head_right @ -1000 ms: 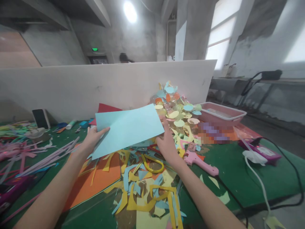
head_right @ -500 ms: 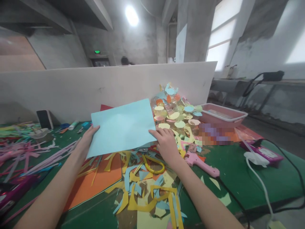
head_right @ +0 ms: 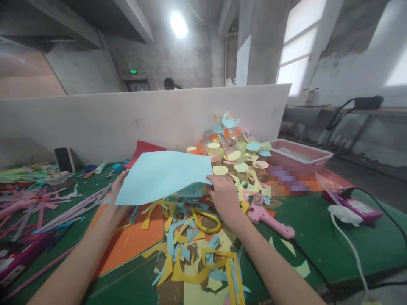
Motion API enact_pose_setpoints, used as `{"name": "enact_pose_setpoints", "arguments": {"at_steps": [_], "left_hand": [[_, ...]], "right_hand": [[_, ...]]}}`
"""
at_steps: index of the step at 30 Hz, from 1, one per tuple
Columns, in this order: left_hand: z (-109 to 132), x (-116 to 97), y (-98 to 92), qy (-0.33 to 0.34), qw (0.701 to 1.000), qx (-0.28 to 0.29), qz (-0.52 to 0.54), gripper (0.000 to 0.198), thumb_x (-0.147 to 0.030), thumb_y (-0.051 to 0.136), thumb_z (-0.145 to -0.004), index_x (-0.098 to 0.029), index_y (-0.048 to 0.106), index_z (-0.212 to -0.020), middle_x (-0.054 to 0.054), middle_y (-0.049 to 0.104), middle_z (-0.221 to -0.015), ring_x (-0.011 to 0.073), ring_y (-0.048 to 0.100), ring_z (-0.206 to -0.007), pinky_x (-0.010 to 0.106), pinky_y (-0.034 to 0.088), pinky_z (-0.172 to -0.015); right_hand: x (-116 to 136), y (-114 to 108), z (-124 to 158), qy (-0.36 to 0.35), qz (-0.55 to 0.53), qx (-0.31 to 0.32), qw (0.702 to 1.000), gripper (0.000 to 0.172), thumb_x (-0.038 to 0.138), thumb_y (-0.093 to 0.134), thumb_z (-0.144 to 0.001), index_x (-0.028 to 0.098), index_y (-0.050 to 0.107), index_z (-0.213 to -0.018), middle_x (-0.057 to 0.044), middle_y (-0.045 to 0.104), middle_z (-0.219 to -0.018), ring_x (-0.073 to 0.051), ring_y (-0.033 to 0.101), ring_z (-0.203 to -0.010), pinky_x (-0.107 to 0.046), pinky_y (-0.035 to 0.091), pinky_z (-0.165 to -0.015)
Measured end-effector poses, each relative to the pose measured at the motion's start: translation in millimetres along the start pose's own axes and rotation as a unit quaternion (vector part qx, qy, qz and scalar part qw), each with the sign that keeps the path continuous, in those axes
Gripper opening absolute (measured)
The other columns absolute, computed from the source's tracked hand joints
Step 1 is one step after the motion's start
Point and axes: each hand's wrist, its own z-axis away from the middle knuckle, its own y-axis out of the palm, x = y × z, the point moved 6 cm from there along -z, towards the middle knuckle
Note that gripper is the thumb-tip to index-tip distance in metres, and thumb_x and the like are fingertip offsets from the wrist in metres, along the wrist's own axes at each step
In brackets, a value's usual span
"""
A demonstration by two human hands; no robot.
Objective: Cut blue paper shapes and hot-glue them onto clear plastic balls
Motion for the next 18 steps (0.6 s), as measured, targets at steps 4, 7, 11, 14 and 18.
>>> {"name": "enact_pose_setpoints", "arguments": {"at_steps": [4, 7, 11, 14, 18], "left_hand": [[11, 16, 29.4, -0.070, 0.986, 0.109, 0.103, 0.025, -0.039, 0.054, -0.077, -0.019, 0.062, -0.090, 0.010, 0.072, -0.089, 0.0282, 0.070, -0.089, 0.044, 0.057, -0.080], [23, 24, 46.8, -0.121, 0.968, 0.175, 0.134, 0.033, -0.037, 0.057, -0.076, -0.017, 0.060, -0.102, 0.018, 0.066, -0.116, 0.0330, 0.066, -0.106, 0.052, 0.052, -0.092], [37, 28, 61.8, -0.125, 0.966, 0.197, 0.110, 0.038, -0.046, 0.059, -0.080, -0.022, 0.058, -0.108, 0.015, 0.060, -0.125, 0.0334, 0.063, -0.113, 0.055, 0.050, -0.095], [45, 32, 72.3, -0.107, 0.978, 0.168, 0.067, 0.041, -0.050, 0.061, -0.080, -0.027, 0.056, -0.114, 0.012, 0.059, -0.126, 0.0305, 0.065, -0.109, 0.053, 0.052, -0.092], [57, 38, 83.9, -0.082, 0.989, 0.122, 0.029, 0.039, -0.045, 0.066, -0.079, -0.023, 0.059, -0.111, 0.008, 0.068, -0.111, 0.0246, 0.068, -0.096, 0.041, 0.057, -0.084]], "right_hand": [[1, -1, -1, 0.009, 0.016, -0.002, 1.000, 0.018, 0.021, 0.051, -0.090, 0.020, 0.070, -0.090, -0.007, 0.073, -0.085, -0.025, 0.060, -0.081, -0.038, 0.041, -0.077], [2, -1, -3, 0.001, 0.032, -0.006, 0.999, 0.024, 0.029, 0.052, -0.094, 0.020, 0.068, -0.079, -0.007, 0.069, -0.078, -0.024, 0.055, -0.079, -0.037, 0.040, -0.074], [9, 2, -3, -0.052, 0.046, -0.017, 0.997, 0.025, 0.028, 0.051, -0.096, 0.020, 0.067, -0.078, -0.007, 0.063, -0.076, -0.023, 0.050, -0.077, -0.037, 0.041, -0.075], [19, 8, 1, -0.100, 0.030, 0.016, 0.994, 0.017, 0.020, 0.051, -0.095, 0.019, 0.068, -0.091, -0.007, 0.062, -0.086, -0.023, 0.050, -0.082, -0.035, 0.044, -0.075], [36, 22, 12, -0.172, 0.043, 0.081, 0.981, 0.027, 0.007, 0.055, -0.089, 0.020, 0.065, -0.109, -0.009, 0.062, -0.099, -0.023, 0.050, -0.086, -0.035, 0.046, -0.074]]}}
